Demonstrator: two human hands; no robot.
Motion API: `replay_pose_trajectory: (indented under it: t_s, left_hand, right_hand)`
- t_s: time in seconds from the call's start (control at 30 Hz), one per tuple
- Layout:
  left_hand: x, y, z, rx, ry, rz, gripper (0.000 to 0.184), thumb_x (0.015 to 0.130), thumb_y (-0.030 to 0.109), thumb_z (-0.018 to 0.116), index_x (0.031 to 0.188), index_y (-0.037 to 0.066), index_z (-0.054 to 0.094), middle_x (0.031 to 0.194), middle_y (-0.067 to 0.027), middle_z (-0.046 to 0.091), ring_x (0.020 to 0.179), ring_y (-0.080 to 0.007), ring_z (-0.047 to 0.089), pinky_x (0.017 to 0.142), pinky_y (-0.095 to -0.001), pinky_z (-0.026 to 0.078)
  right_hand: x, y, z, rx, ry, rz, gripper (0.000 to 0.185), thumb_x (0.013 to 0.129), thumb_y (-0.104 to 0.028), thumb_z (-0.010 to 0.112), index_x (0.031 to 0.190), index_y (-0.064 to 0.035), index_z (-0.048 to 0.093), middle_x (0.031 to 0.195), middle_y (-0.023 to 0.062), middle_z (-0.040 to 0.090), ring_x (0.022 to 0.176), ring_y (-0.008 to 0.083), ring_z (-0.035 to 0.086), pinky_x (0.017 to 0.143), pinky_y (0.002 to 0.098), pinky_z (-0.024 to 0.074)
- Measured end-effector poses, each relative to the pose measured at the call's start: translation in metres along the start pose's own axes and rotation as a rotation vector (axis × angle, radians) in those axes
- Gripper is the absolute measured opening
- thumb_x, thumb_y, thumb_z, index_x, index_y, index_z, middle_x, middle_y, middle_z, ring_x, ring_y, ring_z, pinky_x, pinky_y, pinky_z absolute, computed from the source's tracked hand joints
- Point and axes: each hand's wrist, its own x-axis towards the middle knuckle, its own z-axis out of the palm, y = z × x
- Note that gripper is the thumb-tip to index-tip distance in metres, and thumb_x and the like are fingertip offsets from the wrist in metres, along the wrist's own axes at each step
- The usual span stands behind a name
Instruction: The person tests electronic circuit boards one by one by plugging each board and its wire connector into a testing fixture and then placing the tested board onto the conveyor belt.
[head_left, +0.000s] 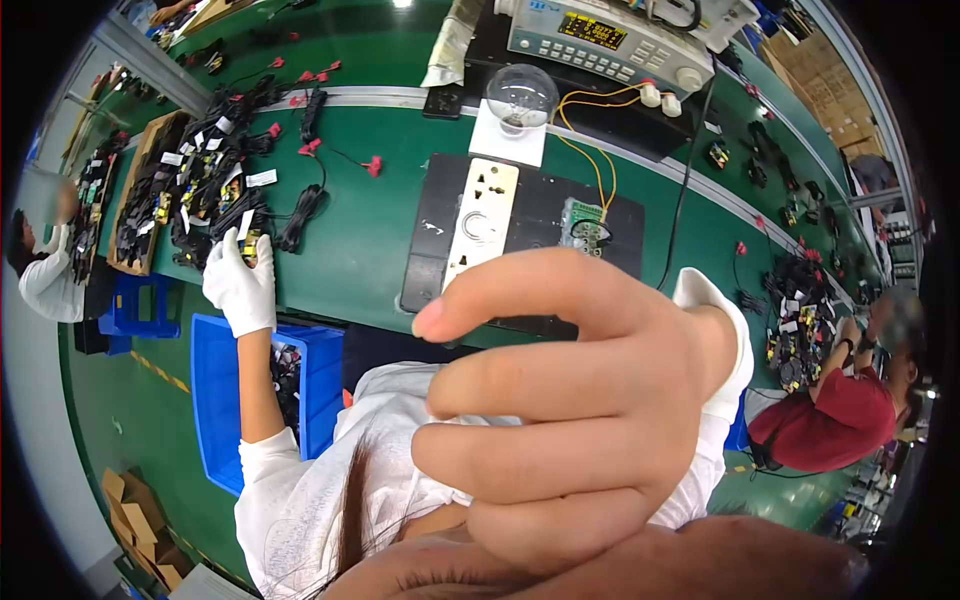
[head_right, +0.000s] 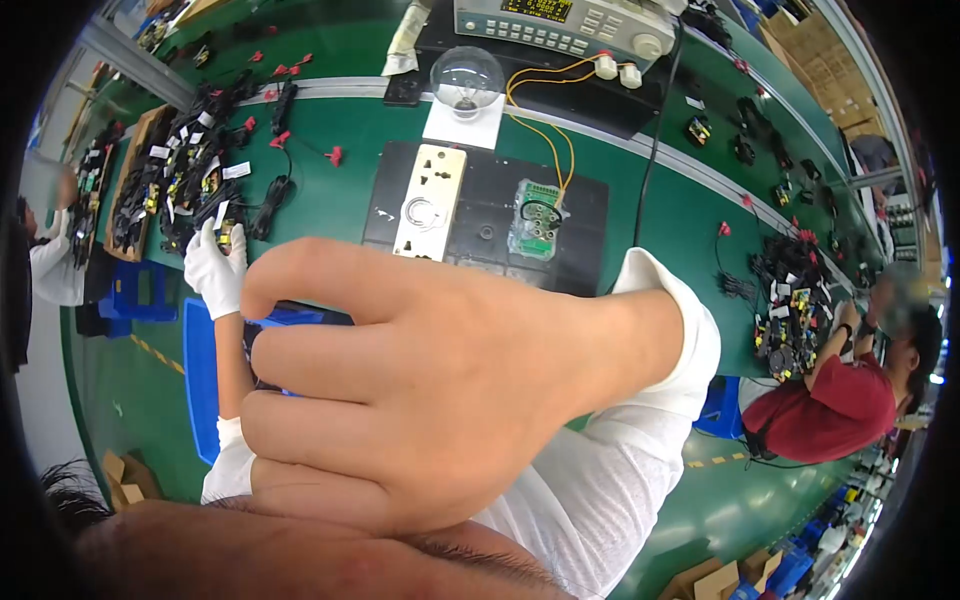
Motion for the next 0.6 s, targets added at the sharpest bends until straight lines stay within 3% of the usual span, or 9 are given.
replay_pose_trajectory:
  t_s: [0.2, 0.3, 0.37, 0.4, 0.47, 0.53, 0.6]
  left_hand:
    - [0.002, 0.000, 0.001, 0.016, -0.018, 0.041, 0.044, 0.082, 0.038, 0.071, 0.109, 0.004, 0.065, 0.096, -0.0144, 0.067, 0.087, -0.0326, 0.064, 0.076, -0.0425, 0.050]
    - [0.002, -0.003, 0.005, 0.009, -0.010, 0.064, 0.041, 0.080, 0.038, 0.072, 0.107, 0.007, 0.067, 0.089, -0.0101, 0.069, 0.082, -0.0286, 0.065, 0.075, -0.0408, 0.049]
    - [0.004, -0.003, 0.004, 0.078, -0.062, 0.054, 0.041, 0.079, 0.040, 0.072, 0.105, 0.008, 0.068, 0.086, -0.0100, 0.069, 0.080, -0.0285, 0.065, 0.075, -0.0413, 0.048]
    - [0.005, -0.001, 0.001, 0.066, -0.075, 0.040, 0.041, 0.079, 0.040, 0.072, 0.105, 0.009, 0.068, 0.086, -0.0106, 0.069, 0.080, -0.0291, 0.065, 0.075, -0.0415, 0.048]
    - [0.014, 0.003, -0.008, 0.023, -0.199, -0.027, 0.043, 0.077, 0.043, 0.071, 0.104, 0.009, 0.069, 0.086, -0.0123, 0.070, 0.081, -0.0313, 0.065, 0.076, -0.0423, 0.048]
    - [0.015, -0.007, 0.002, -0.011, -0.161, -0.008, 0.043, 0.077, 0.042, 0.072, 0.104, 0.008, 0.070, 0.088, -0.0137, 0.070, 0.083, -0.0335, 0.065, 0.076, -0.0424, 0.049]
    - [0.015, -0.017, 0.005, -0.304, -0.194, -0.148, 0.043, 0.077, 0.035, 0.076, 0.108, 0.005, 0.070, 0.093, -0.0172, 0.070, 0.086, -0.0303, 0.066, 0.080, -0.0369, 0.050]
  right_hand:
    - [-0.004, 0.001, 0.008, -0.243, 0.101, -0.094, 0.018, 0.082, -0.020, 0.058, 0.076, -0.0084, 0.046, 0.073, 0.0030, 0.064, 0.063, 0.0166, 0.059, 0.068, 0.0360, 0.0519]
    - [-0.002, 0.006, 0.014, -0.466, 0.241, -0.209, 0.015, 0.079, -0.022, 0.058, 0.075, -0.0089, 0.050, 0.069, 0.0018, 0.063, 0.063, 0.0178, 0.059, 0.066, 0.0336, 0.0507]
    - [0.003, 0.008, 0.014, -0.552, 0.214, -0.125, 0.017, 0.066, -0.025, 0.058, 0.073, -0.0090, 0.056, 0.068, 0.0014, 0.062, 0.063, 0.0196, 0.059, 0.064, 0.0319, 0.0497]
    - [0.008, 0.013, 0.020, -0.451, 0.268, -0.115, 0.018, 0.074, -0.014, 0.059, 0.062, -0.0034, 0.049, 0.072, 0.0065, 0.051, 0.064, 0.0218, 0.048, 0.065, 0.0407, 0.0497]
    - [0.016, 0.003, -0.004, -0.199, -0.105, -0.034, 0.017, 0.074, -0.013, 0.058, 0.063, -0.0011, 0.052, 0.070, 0.0069, 0.049, 0.061, 0.0206, 0.046, 0.066, 0.0402, 0.0494]
    - [0.010, -0.003, -0.003, -0.227, -0.058, 0.006, 0.017, 0.074, -0.013, 0.058, 0.063, -0.0010, 0.052, 0.070, 0.0068, 0.049, 0.060, 0.0205, 0.046, 0.066, 0.0400, 0.0495]
    - [0.008, -0.006, 0.002, -0.254, 0.007, 0.038, 0.017, 0.074, -0.013, 0.058, 0.063, -0.0008, 0.052, 0.069, 0.0067, 0.049, 0.059, 0.0203, 0.045, 0.066, 0.0397, 0.0495]
